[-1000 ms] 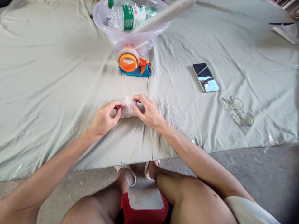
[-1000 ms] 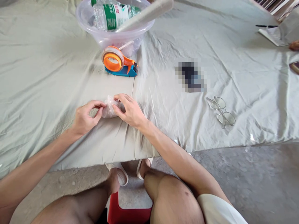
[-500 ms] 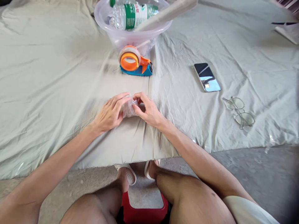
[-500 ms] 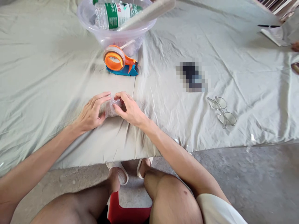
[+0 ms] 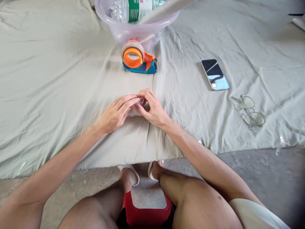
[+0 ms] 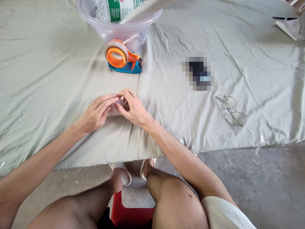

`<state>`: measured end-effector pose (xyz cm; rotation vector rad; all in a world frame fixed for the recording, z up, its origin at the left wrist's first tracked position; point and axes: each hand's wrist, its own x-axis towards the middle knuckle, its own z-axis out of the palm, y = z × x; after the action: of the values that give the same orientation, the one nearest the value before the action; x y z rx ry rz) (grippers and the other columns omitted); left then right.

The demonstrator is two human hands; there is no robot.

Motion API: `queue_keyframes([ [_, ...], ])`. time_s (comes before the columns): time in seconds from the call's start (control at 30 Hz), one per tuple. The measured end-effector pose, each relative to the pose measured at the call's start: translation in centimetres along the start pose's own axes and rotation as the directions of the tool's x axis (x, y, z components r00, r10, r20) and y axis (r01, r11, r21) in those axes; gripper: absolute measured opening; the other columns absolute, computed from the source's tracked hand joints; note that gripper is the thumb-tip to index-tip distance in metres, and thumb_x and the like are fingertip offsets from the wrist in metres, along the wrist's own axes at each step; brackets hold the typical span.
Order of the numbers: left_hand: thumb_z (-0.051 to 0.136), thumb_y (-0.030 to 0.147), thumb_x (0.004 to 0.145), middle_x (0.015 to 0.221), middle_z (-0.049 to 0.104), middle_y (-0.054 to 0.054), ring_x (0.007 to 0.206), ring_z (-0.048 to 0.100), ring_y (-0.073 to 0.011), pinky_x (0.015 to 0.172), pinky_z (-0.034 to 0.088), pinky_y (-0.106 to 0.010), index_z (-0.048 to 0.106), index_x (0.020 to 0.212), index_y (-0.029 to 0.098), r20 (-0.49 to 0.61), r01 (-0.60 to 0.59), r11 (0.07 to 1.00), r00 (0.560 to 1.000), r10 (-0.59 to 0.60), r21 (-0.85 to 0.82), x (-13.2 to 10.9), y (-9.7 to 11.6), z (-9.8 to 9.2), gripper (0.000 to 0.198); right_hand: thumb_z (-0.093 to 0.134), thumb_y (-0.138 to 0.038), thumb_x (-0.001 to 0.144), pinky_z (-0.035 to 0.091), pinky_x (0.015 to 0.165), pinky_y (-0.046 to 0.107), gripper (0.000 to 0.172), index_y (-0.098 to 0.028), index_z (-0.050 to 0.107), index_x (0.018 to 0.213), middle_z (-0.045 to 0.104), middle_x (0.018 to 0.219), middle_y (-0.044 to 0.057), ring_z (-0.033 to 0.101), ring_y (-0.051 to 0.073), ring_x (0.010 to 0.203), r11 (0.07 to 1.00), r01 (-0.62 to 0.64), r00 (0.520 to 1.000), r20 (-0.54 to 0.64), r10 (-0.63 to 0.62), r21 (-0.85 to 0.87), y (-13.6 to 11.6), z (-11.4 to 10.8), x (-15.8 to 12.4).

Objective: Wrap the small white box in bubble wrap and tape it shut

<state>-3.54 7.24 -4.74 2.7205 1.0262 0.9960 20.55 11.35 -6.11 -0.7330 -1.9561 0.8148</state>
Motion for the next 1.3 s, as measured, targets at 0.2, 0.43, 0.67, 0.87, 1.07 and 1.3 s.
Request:
queue_keyframes([
  [0.2,0.036,0.022,0.129,0.173,0.067,-0.016,0.162,0.066,-0.0286,0.137,0.057,-0.053,0.050,0.180,0.023,0.055,0.061,0.998,0.997,-0.059,-0.027,-0.1,0.2,0.0,0.053,0.064,-0.053,0.115,0.064,0.085,0.042,0.027,-0.027,0.060,0.120,0.070,0.121,0.008,0.068,0.023,0.100,0.999,0.052,0.998,-0.042,-0.052,0.005,0.1,0.0,-0.2],
  [0.43,0.028,0.057,0.131,0.172,0.063,-0.022,0.161,0.063,-0.0347,0.136,0.055,-0.056,0.048,0.177,0.019,0.077,0.140,0.982,0.988,-0.131,-0.125,-0.3,0.8,0.5,0.064,0.070,-0.054,0.107,0.068,0.091,0.049,0.040,-0.031,0.049,0.133,0.066,0.136,0.009,0.071,0.026,0.103,0.994,-0.111,0.994,-0.022,0.111,0.002,-0.5,-0.3,-0.3],
  [0.67,0.062,0.057,0.123,0.164,0.061,-0.021,0.146,0.070,-0.0370,0.122,0.064,-0.057,0.039,0.177,0.024,0.119,0.181,0.969,0.980,-0.162,-0.169,-0.1,-0.2,2.1,0.068,0.064,-0.060,0.112,0.065,0.102,0.051,0.046,-0.029,0.054,0.144,0.068,0.148,0.012,0.073,0.027,0.106,0.997,-0.073,0.997,0.011,0.073,0.001,-0.8,-0.8,-0.1],
  [0.87,0.067,0.041,0.121,0.164,0.064,-0.019,0.148,0.071,-0.0370,0.122,0.065,-0.056,0.029,0.181,0.029,0.007,0.048,0.997,0.999,-0.048,-0.061,-0.7,0.3,1.6,0.071,0.070,-0.075,0.105,0.061,0.105,0.050,0.059,-0.024,0.069,0.133,0.079,0.126,0.010,0.073,0.030,0.113,0.989,-0.143,0.957,0.258,0.131,0.027,-1.2,-2.9,1.0],
  [1.07,0.059,0.063,0.122,0.144,0.078,-0.015,0.129,0.082,-0.0339,0.108,0.071,-0.051,0.052,0.163,0.027,-0.054,-0.025,0.987,0.998,0.016,-0.160,-1.0,1.3,-0.2,0.055,0.092,-0.049,0.092,0.063,0.087,0.040,0.045,-0.023,0.071,0.122,0.080,0.114,0.005,0.072,0.022,0.090,0.974,-0.226,0.868,0.456,0.196,0.012,-3.9,-4.7,1.7],
  [1.3,0.076,0.041,0.115,0.119,0.086,-0.007,0.114,0.085,-0.0270,0.103,0.070,-0.044,0.075,0.120,0.027,-0.108,0.045,0.990,0.992,-0.060,-0.137,-0.8,1.9,-0.3,0.015,0.099,-0.050,0.094,0.067,0.114,0.058,0.065,-0.025,0.065,0.144,0.072,0.153,0.014,0.077,0.035,0.126,0.979,-0.124,0.887,0.424,0.183,-0.163,-5.3,-4.4,-0.3],
])
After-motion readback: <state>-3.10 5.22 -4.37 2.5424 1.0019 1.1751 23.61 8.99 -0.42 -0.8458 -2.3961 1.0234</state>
